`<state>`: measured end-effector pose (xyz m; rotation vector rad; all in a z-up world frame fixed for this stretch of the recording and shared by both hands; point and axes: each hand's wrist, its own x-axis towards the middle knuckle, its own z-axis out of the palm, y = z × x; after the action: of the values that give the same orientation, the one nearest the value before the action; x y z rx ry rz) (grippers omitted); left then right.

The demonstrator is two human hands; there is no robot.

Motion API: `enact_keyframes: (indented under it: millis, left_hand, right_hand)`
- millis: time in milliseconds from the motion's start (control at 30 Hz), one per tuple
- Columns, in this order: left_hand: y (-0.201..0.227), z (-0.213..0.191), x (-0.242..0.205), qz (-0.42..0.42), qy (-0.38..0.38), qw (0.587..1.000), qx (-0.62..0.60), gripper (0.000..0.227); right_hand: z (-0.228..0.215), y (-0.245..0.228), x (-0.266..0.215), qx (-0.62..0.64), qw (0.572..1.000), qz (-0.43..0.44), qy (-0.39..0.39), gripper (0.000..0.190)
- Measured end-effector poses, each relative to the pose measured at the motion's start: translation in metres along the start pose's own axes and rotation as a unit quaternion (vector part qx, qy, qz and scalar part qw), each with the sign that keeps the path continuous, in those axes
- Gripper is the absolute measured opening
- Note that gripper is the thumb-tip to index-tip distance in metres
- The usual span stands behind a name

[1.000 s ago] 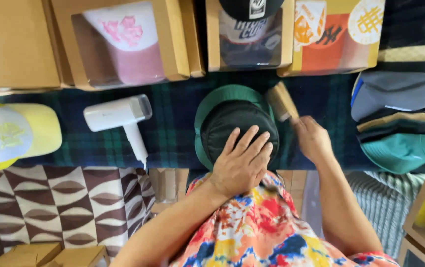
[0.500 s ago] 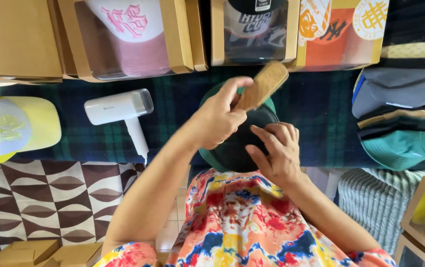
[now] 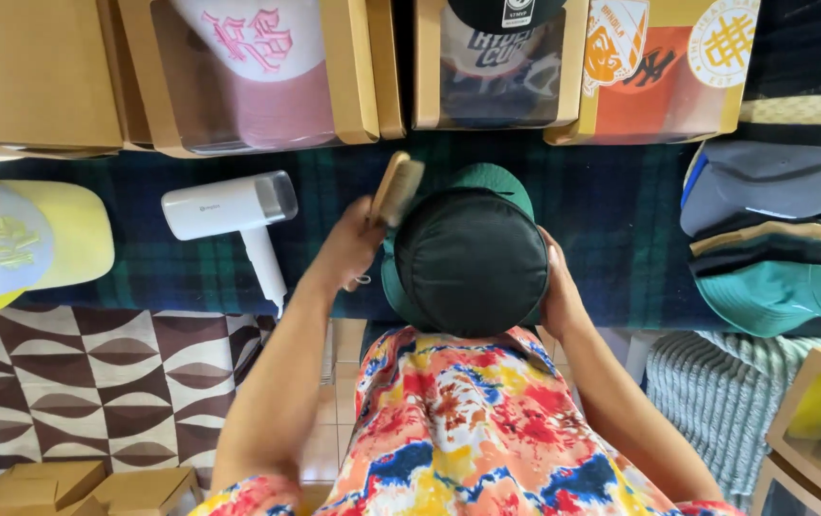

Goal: Brushing a green bucket hat with a lint brush to remove debris and dust from all surfaces.

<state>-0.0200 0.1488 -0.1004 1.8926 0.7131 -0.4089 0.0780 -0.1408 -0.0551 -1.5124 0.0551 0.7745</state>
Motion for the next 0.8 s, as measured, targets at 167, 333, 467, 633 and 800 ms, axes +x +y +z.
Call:
enact_keyframes:
  millis: [167, 333, 467, 633, 800]
  left_hand:
    - [-0.024, 0.047, -0.023, -0.001, 0.078, 0.907, -0.413, 0.048]
    - [-0.036, 0.062, -0.034, 0.021, 0.085, 0.922, -0.377, 0.048]
    - [-0.032, 0.077, -0.054, 0.026, 0.109, 0.917, -0.383, 0.051]
    - [-0.022, 0.067, -0.061, 0.081, 0.16, 0.944, -0.276, 0.042]
    - [0.056, 0.006, -0.054, 0.2, 0.23, 0.952, 0.043, 0.029]
  right_hand:
    - [-0.001, 0.012, 0.007, 0.042, 0.999, 0.013, -0.011, 0.06]
    - [-0.015, 0.035, -0.003, 0.076, 0.996, 0.041, -0.02, 0.058]
    - [-0.026, 0.043, 0.012, 0.113, 0.993, 0.037, -0.015, 0.057]
    - [-0.031, 0.027, -0.011, 0.028, 0.998, 0.003, 0.049, 0.048]
    - [-0.037, -0.005, -0.028, -0.314, 0.869, -0.375, 0.077, 0.032]
